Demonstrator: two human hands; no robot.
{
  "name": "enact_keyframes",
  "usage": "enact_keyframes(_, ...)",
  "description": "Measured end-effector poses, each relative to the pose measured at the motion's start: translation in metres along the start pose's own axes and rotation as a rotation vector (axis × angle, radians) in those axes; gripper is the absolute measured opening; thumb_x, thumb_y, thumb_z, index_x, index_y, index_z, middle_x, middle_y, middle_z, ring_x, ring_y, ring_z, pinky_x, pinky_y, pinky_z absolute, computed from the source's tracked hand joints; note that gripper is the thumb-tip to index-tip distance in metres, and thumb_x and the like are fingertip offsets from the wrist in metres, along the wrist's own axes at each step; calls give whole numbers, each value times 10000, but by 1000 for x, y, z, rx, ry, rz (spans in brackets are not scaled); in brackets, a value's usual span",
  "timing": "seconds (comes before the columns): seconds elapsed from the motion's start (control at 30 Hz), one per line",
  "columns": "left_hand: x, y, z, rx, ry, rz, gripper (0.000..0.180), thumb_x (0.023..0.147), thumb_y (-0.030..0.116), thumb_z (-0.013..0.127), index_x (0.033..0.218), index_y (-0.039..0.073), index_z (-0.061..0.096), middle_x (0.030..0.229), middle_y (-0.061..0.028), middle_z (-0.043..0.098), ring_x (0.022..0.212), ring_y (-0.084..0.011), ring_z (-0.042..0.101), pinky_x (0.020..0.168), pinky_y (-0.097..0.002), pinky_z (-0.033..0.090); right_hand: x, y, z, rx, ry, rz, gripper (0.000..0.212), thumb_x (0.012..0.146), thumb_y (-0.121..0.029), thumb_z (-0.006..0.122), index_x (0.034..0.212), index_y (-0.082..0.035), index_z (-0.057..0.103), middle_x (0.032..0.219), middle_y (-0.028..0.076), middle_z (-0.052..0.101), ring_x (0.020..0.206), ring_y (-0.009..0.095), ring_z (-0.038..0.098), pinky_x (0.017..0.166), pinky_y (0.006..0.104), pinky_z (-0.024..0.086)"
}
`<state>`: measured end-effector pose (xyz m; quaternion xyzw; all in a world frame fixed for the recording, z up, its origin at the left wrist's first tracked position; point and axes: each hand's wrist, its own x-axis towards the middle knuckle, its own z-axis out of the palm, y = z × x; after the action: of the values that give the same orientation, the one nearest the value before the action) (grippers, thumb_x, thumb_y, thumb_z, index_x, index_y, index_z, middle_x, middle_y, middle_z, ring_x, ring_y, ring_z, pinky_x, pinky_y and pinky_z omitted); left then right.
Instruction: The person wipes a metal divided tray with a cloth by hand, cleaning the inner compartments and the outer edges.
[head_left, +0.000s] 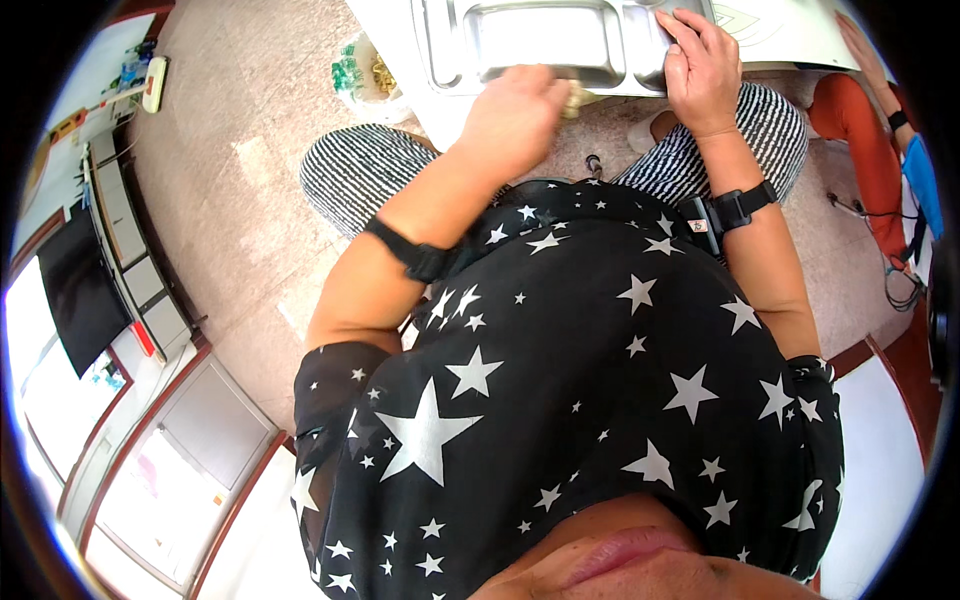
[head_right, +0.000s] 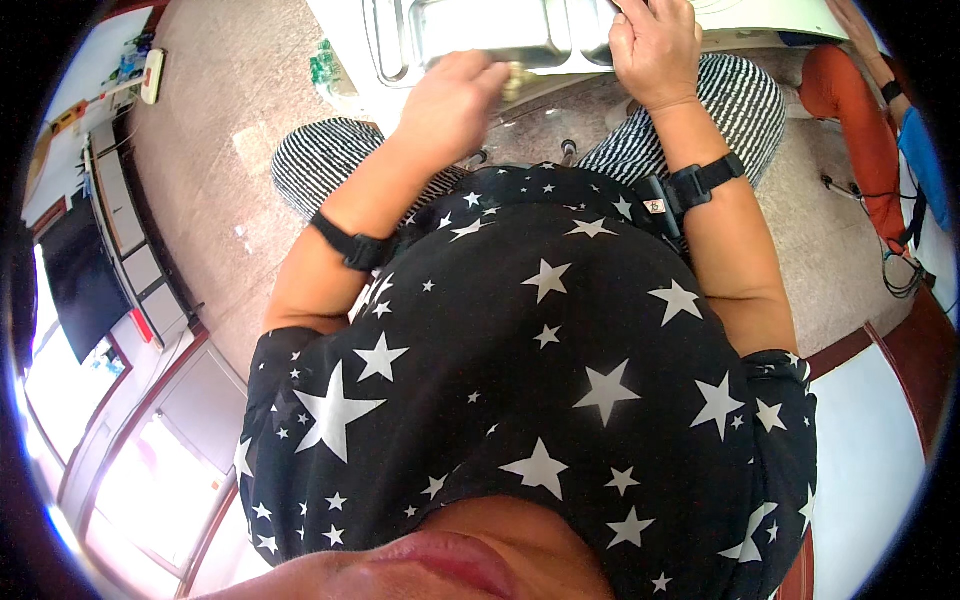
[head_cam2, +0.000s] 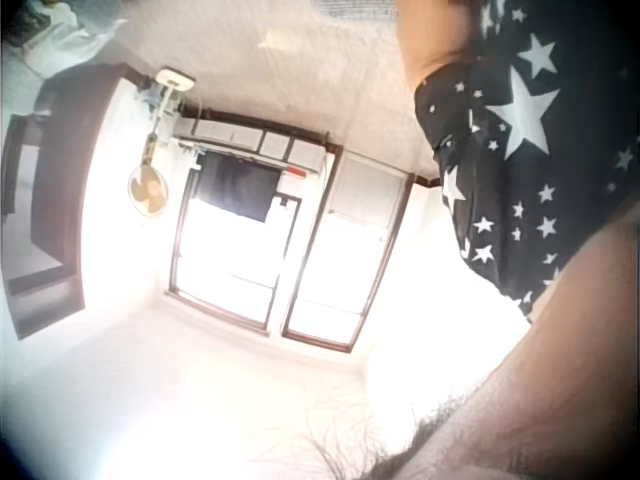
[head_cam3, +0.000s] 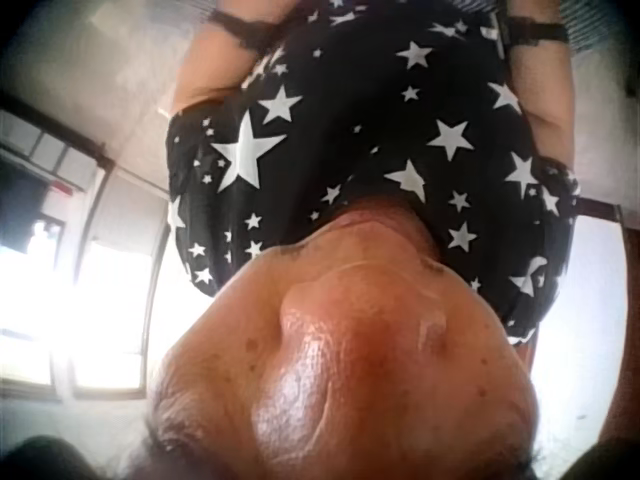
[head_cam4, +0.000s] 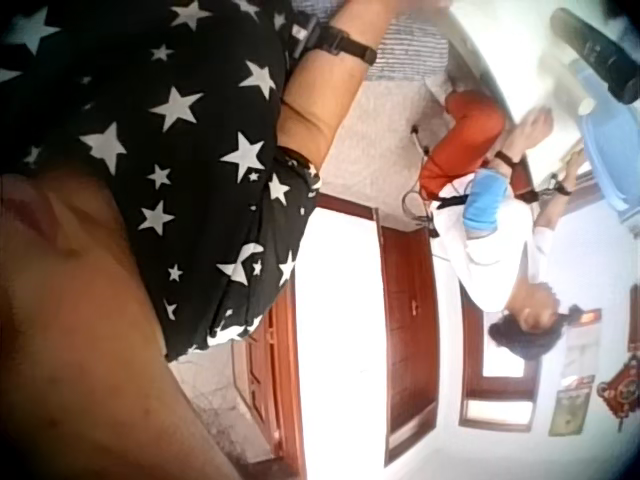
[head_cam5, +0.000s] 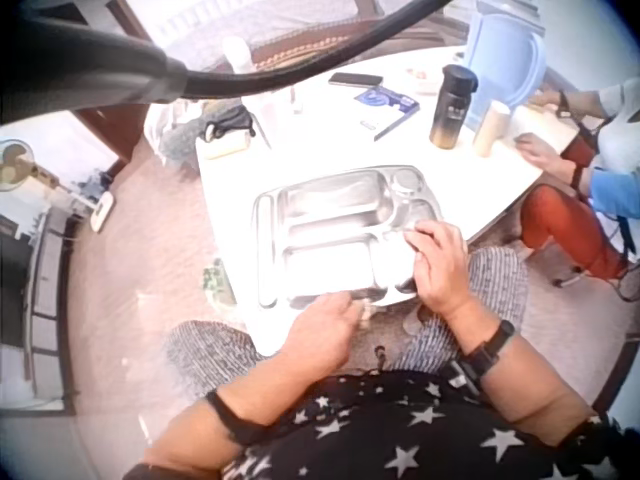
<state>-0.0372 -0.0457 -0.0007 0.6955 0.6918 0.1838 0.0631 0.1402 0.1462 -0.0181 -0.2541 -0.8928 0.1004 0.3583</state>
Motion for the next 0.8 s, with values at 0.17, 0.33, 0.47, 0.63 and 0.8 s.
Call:
enact_keyframes(0.17, -47, -48, -39, 137, 10, -146, 235, 767, 33, 665, 999, 39, 702, 918, -129, 640, 913, -329, 643, 803, -422, 553, 1, -4, -3, -7, 4, -17, 305, 825, -63, 566, 1106, -34, 680, 1155, 170, 608, 1085, 391, 550, 960, 487, 441)
enact_keyframes(0.33, -49, -46, -35, 179, 66, -136, 189, 765, 66, 683, 951, 45, 701, 881, -109, 636, 886, -315, 642, 741, -414, 563, 2, -4, -1, -33, 22, -39, 309, 820, -63, 571, 1109, -34, 675, 1156, 171, 607, 1077, 392, 551, 955, 488, 441)
enact_keyframes(0.47, -22, -19, -22, 54, 115, -17, 218, 774, 52, 727, 990, 40, 705, 946, -99, 669, 897, -321, 651, 744, -412, 565, -6, 19, 9, -98, -7, -53, 385, 849, -141, 590, 1222, -150, 685, 1248, 77, 625, 1124, 317, 561, 984, 456, 448)
enact_keyframes(0.63, 0, -20, -27, 28, 281, 1, 259, 759, 63, 771, 998, 53, 674, 953, -92, 655, 915, -326, 642, 783, -418, 550, -10, 25, 13, -117, -12, -58, 404, 879, -178, 584, 1260, -223, 708, 1302, 18, 640, 1144, 279, 560, 1030, 433, 434)
enact_keyframes(0.8, 6, -21, -23, 83, 79, -268, 490, 766, 141, 827, 1171, 67, 563, 1052, -133, 626, 978, -351, 647, 813, -432, 549, -11, 29, 13, -121, -3, -69, 402, 871, -177, 589, 1253, -219, 709, 1287, 19, 645, 1138, 278, 566, 1021, 432, 441)
